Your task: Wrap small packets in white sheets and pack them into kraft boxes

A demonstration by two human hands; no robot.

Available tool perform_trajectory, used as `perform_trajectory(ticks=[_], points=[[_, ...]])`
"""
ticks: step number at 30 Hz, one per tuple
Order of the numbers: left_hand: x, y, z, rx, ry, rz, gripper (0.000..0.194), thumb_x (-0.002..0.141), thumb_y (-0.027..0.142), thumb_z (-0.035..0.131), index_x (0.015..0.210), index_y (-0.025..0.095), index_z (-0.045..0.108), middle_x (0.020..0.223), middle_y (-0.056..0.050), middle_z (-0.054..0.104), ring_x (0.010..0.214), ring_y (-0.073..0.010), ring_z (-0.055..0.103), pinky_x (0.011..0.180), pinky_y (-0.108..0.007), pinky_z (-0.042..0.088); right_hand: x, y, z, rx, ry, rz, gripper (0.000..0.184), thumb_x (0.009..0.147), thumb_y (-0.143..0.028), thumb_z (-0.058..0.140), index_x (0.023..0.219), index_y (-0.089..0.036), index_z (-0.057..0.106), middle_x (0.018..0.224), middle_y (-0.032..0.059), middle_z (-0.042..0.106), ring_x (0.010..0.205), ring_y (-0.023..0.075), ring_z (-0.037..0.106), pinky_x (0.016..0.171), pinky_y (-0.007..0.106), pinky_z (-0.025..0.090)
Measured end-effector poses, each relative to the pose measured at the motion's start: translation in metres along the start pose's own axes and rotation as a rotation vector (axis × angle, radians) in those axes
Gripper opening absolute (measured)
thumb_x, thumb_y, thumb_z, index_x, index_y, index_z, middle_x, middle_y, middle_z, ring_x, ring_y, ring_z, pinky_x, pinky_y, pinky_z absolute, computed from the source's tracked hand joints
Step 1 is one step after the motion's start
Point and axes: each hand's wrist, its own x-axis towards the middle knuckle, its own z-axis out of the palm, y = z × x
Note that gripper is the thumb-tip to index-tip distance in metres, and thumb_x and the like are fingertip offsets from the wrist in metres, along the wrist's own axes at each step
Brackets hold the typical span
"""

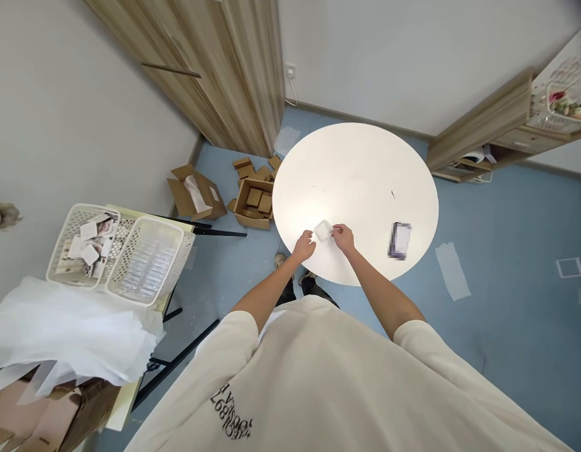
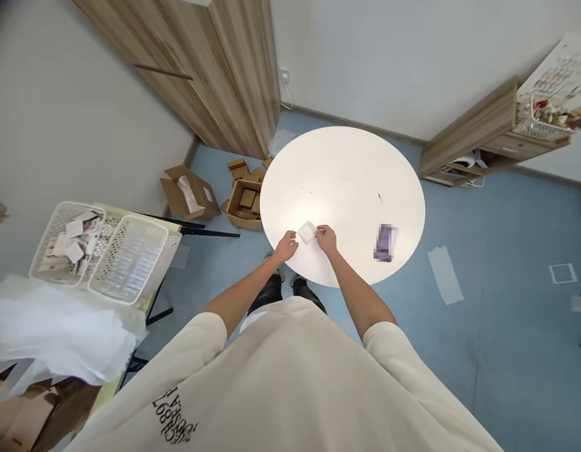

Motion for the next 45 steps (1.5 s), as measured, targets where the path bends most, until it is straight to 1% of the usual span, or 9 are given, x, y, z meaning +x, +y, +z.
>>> perform_trajectory(ticks=[9, 13, 16, 18, 22, 27, 36, 40, 45], points=[[0.027, 0.011, 0.036, 0.048, -0.109, 0.007, 0.06, 0.087, 0.017, 0.062, 0.144, 0.019, 0.044, 0.152, -0.018, 0.051, 0.137, -0.0313, 0.054, 0.109, -0.045, 0.048, -0.001, 0.034, -0.008, -0.157, 0.043, 0.026, 0.03, 0.087, -0.023, 0.048, 0.106, -0.02, 0.07, 0.117, 0.0086, 0.074, 0.107, 0.0227, 0.069, 0.102, 0.039, 0.054], [0.038, 0.014, 0.036, 0.042, -0.113, 0.015, 0.064, 0.083, 0.015, 0.062, 0.144, 0.02, 0.044, 0.152, -0.016, 0.051, 0.138, -0.032, 0.051, 0.11, -0.045, 0.047, 0.006, 0.027, -0.013, -0.247, 0.041, -0.151, 0.049, 0.084, -0.015, 0.046, 0.13, -0.019, 0.064, 0.14, 0.0117, 0.062, 0.123, 0.0251, 0.062, 0.108, 0.043, 0.051], [0.047, 0.019, 0.032, 0.021, -0.164, 0.038, 0.068, 0.078, 0.01, 0.06, 0.144, 0.021, 0.047, 0.148, -0.013, 0.056, 0.136, -0.0324, 0.054, 0.11, -0.047, 0.047, 0.012, 0.018, -0.015, -0.329, -0.054, -0.288, 0.065, 0.081, -0.01, 0.047, 0.144, -0.022, 0.055, 0.15, 0.0088, 0.054, 0.139, 0.0274, 0.05, 0.114, 0.049, 0.047], [0.053, 0.02, 0.028, 0.016, -0.184, 0.085, 0.071, 0.076, 0.007, 0.058, 0.145, 0.021, 0.047, 0.146, -0.013, 0.057, 0.135, -0.0329, 0.054, 0.111, -0.049, 0.046, 0.012, 0.015, -0.016, -0.415, -0.092, -0.25, 0.065, 0.083, -0.011, 0.047, 0.147, -0.022, 0.052, 0.148, 0.0111, 0.055, 0.133, 0.0305, 0.054, 0.109, 0.052, 0.05], [0.054, 0.015, 0.026, 0.047, -0.062, 0.135, 0.073, 0.075, 0.004, 0.057, 0.146, 0.016, 0.048, 0.155, -0.017, 0.047, 0.146, -0.0339, 0.043, 0.122, -0.05, 0.036, 0.001, 0.017, -0.017, -0.643, -0.062, -0.13, 0.061, 0.09, -0.019, 0.048, 0.151, -0.018, 0.044, 0.142, 0.0195, 0.056, 0.121, 0.0361, 0.058, 0.1, 0.054, 0.051], [0.047, 0.0, 0.029, 0.009, -0.121, 0.087, 0.078, 0.078, 0.003, 0.059, 0.152, 0.019, 0.042, 0.158, -0.018, 0.042, 0.135, -0.0319, 0.055, 0.111, -0.048, 0.048, -0.009, 0.021, -0.01, -0.78, -0.153, -0.341, 0.072, 0.089, -0.027, 0.061, 0.156, -0.018, 0.035, 0.162, 0.019, 0.035, 0.132, 0.0378, 0.048, 0.104, 0.05, 0.047], [0.055, -0.009, 0.025, 0.111, -0.138, 0.168, 0.075, 0.081, 0.004, 0.062, 0.152, 0.017, 0.044, 0.154, -0.019, 0.043, 0.118, -0.0293, 0.063, 0.105, -0.047, 0.054, 0.0, 0.017, -0.013, -0.955, -0.247, -0.531, 0.046, 0.102, -0.026, 0.043, 0.145, -0.011, 0.05, 0.154, 0.0217, 0.049, 0.12, 0.0349, 0.06, 0.102, 0.047, 0.047], [0.061, -0.015, 0.021, 0.155, -0.174, 0.221, 0.075, 0.082, 0.004, 0.059, 0.153, 0.019, 0.043, 0.155, -0.017, 0.042, 0.105, -0.025, 0.067, 0.1, -0.047, 0.057, -0.002, 0.015, -0.015, -1.007, -0.287, -0.569, 0.058, 0.1, -0.034, 0.051, 0.151, -0.009, 0.045, 0.161, 0.022, 0.041, 0.124, 0.0376, 0.058, 0.105, 0.049, 0.046], [0.066, -0.014, 0.021, 0.195, -0.17, 0.265, 0.073, 0.081, 0.007, 0.063, 0.151, 0.02, 0.046, 0.154, -0.016, 0.045, 0.105, -0.0253, 0.066, 0.102, -0.048, 0.056, -0.003, 0.013, -0.015, -1.016, -0.314, -0.567, 0.06, 0.1, -0.027, 0.046, 0.156, -0.008, 0.039, 0.164, 0.0218, 0.037, 0.126, 0.0372, 0.057, 0.105, 0.05, 0.047]])
